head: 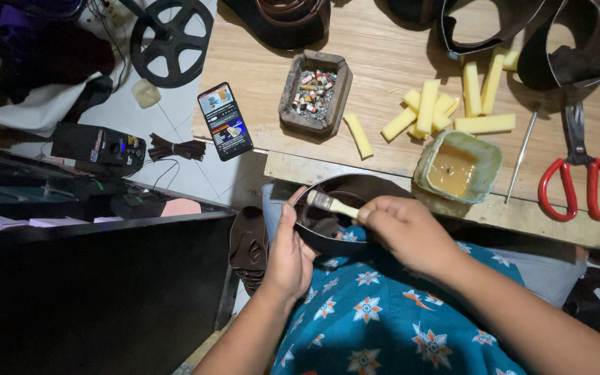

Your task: The person holds a shoe upper component in one hand and uses a brush to apply glue from a container onto its inner edge, working on one component at a time. They dip the brush back into the glue container repeatedly and set finished components on the table with others.

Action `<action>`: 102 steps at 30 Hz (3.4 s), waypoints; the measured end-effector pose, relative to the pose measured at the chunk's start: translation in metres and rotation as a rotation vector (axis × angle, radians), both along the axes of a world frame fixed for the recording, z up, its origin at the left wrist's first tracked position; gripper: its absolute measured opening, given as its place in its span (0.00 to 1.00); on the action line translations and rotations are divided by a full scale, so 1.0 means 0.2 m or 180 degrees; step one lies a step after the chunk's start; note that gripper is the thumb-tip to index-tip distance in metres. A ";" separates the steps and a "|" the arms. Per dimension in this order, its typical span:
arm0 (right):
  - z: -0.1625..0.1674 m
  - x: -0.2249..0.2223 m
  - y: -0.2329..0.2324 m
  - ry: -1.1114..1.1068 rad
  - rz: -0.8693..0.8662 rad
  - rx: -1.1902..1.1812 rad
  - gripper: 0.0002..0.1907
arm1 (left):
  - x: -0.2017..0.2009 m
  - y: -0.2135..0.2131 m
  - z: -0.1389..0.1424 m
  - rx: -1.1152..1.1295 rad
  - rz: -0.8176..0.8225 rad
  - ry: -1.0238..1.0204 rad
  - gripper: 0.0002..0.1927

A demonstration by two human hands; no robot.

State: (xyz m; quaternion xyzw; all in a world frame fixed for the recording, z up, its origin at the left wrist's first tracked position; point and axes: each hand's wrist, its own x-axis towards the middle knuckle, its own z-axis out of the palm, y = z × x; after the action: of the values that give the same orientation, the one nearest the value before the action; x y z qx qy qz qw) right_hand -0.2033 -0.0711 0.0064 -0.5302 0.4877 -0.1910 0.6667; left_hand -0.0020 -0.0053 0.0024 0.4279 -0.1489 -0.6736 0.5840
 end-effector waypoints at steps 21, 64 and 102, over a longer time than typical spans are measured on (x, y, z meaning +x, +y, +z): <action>0.07 -0.04 0.02 -0.0450 -0.0676 -0.0149 0.13 | -0.01 0.06 -0.09 0.0352 -0.0084 -0.0089 0.32; 0.05 0.08 0.01 -0.1035 -0.0997 0.1894 0.14 | 0.02 0.07 -0.02 -0.0503 -0.0641 -0.2592 0.31; 0.46 -0.09 0.01 0.1583 0.1431 -0.2843 0.18 | 0.16 -0.07 0.14 -0.1345 -0.1059 -0.1936 0.30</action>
State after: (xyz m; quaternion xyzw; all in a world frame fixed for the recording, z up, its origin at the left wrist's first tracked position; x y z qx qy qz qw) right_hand -0.2211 -0.0687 0.0992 -0.8813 0.3769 -0.1014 0.2664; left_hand 0.0291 -0.0192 0.0300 0.4484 -0.5172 -0.5561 0.4714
